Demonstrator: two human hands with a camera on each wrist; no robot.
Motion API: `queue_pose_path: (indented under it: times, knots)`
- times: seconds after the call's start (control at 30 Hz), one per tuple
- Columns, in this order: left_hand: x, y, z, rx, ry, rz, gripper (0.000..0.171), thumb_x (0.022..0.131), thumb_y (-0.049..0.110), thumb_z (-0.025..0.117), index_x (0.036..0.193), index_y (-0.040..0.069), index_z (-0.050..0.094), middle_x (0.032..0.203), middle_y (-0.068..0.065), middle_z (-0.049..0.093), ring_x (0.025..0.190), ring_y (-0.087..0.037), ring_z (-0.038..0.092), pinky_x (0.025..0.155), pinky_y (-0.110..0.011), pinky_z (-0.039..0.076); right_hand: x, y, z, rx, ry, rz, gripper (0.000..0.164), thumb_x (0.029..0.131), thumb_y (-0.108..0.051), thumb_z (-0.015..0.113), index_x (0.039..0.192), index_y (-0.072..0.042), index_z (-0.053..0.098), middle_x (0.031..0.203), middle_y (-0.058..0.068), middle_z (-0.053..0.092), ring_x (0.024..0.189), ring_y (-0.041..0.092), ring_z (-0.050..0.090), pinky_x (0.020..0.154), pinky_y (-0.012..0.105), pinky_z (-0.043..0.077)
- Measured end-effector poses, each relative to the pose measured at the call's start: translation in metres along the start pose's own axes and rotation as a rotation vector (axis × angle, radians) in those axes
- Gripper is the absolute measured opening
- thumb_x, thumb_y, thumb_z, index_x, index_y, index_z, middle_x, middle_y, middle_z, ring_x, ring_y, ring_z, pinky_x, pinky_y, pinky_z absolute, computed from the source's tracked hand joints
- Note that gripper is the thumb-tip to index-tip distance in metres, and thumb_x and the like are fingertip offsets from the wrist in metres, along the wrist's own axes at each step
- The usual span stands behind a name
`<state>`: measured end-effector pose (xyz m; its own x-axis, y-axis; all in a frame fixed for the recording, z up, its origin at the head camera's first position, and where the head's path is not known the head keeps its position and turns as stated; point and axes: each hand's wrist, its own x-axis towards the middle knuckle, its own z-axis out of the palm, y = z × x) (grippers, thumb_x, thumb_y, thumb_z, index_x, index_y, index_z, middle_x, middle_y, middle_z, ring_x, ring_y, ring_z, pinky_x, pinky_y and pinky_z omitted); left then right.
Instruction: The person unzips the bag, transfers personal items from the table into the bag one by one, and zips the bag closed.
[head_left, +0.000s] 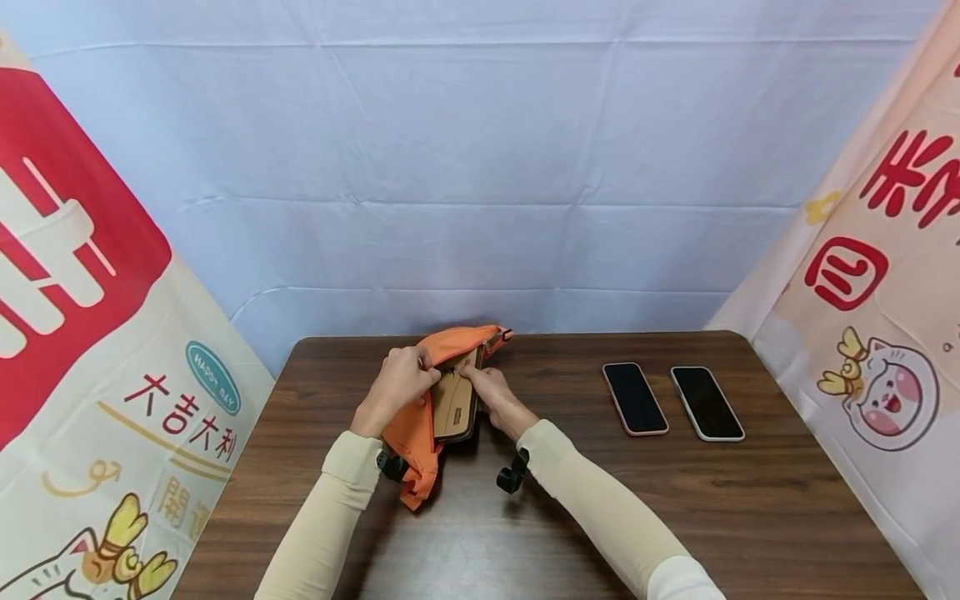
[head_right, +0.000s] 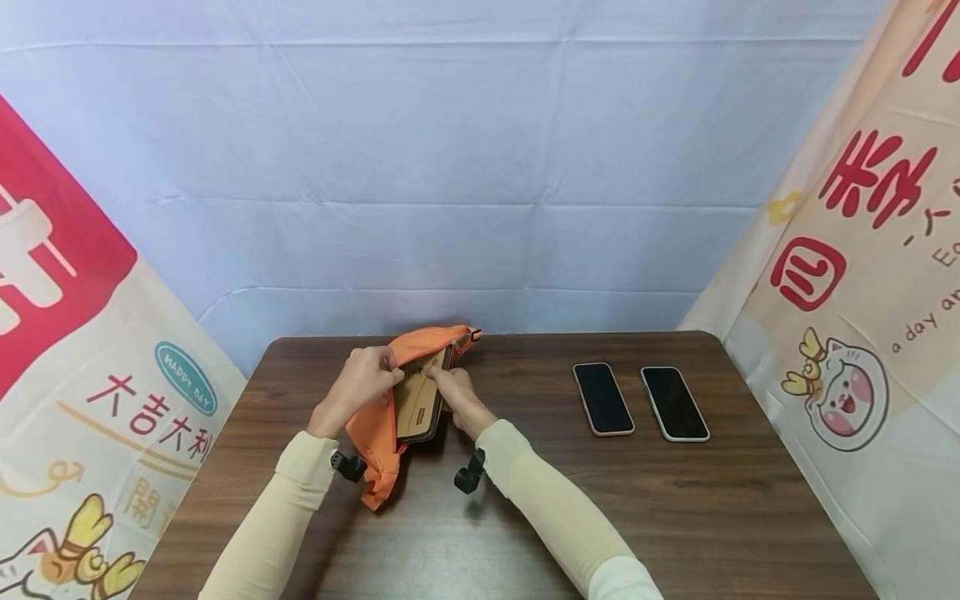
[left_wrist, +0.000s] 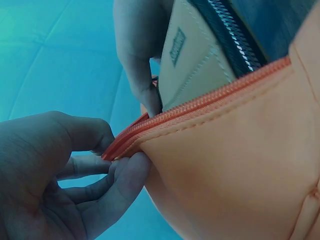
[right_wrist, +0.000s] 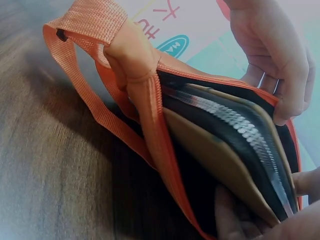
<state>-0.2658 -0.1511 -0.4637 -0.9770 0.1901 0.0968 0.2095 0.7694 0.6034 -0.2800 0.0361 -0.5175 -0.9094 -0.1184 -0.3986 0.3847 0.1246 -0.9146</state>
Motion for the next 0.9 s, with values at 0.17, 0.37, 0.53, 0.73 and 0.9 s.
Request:
queue_pose_path:
  times: [0.17,0.37,0.53,0.73,0.9]
  knots:
    - [0.001,-0.0003,0.0007,-0.008,-0.001,0.001,0.02,0.101,0.012,0.071,0.083,0.01,0.063,0.068,-0.007,0.063,0.045,-0.014,0.064,0.051,-0.029,0.056,-0.0004,0.0001,-0.001,-0.018,-0.006,-0.01,0.033,0.105,-0.041,0.061,0.087,-0.014,0.053,0.101,0.006,0.059,0.085,0.02,0.055,0.085,0.038,0.046]
    - [0.0019,0.0005,0.0006,-0.008,-0.005,0.011,0.018,0.101,0.013,0.071,0.086,0.01,0.062,0.068,-0.007,0.062,0.045,-0.015,0.066,0.051,-0.028,0.057,-0.0006,0.0007,0.0003,0.031,-0.033,-0.049,0.038,0.106,-0.037,0.064,0.075,-0.015,0.06,0.076,-0.002,0.065,0.07,0.011,0.063,0.072,0.032,0.057]
    - [0.0007,0.0027,0.0002,0.002,-0.003,0.03,0.017,0.101,0.013,0.072,0.088,0.01,0.063,0.067,-0.006,0.062,0.045,-0.014,0.065,0.052,-0.028,0.056,-0.0006,0.0012,0.0021,0.033,-0.03,-0.052,0.038,0.106,-0.035,0.065,0.073,-0.015,0.061,0.07,-0.004,0.067,0.063,0.008,0.064,0.083,0.04,0.062]
    - [-0.0007,0.0047,0.0005,-0.019,-0.011,0.028,0.017,0.102,0.013,0.071,0.087,0.01,0.063,0.066,-0.006,0.062,0.045,-0.013,0.064,0.051,-0.029,0.056,0.0,0.0038,0.0035,0.032,-0.024,-0.041,0.031,0.105,-0.037,0.066,0.089,-0.011,0.066,0.079,-0.001,0.071,0.062,0.009,0.064,0.081,0.037,0.062]
    - [-0.0005,0.0055,0.0019,-0.047,-0.024,0.016,0.018,0.102,0.013,0.071,0.086,0.01,0.062,0.067,-0.007,0.062,0.046,-0.014,0.065,0.05,-0.028,0.056,0.0001,0.0052,0.0051,0.04,-0.02,-0.039,0.031,0.105,-0.039,0.067,0.094,-0.011,0.06,0.083,0.0,0.065,0.066,0.01,0.062,0.084,0.04,0.062]
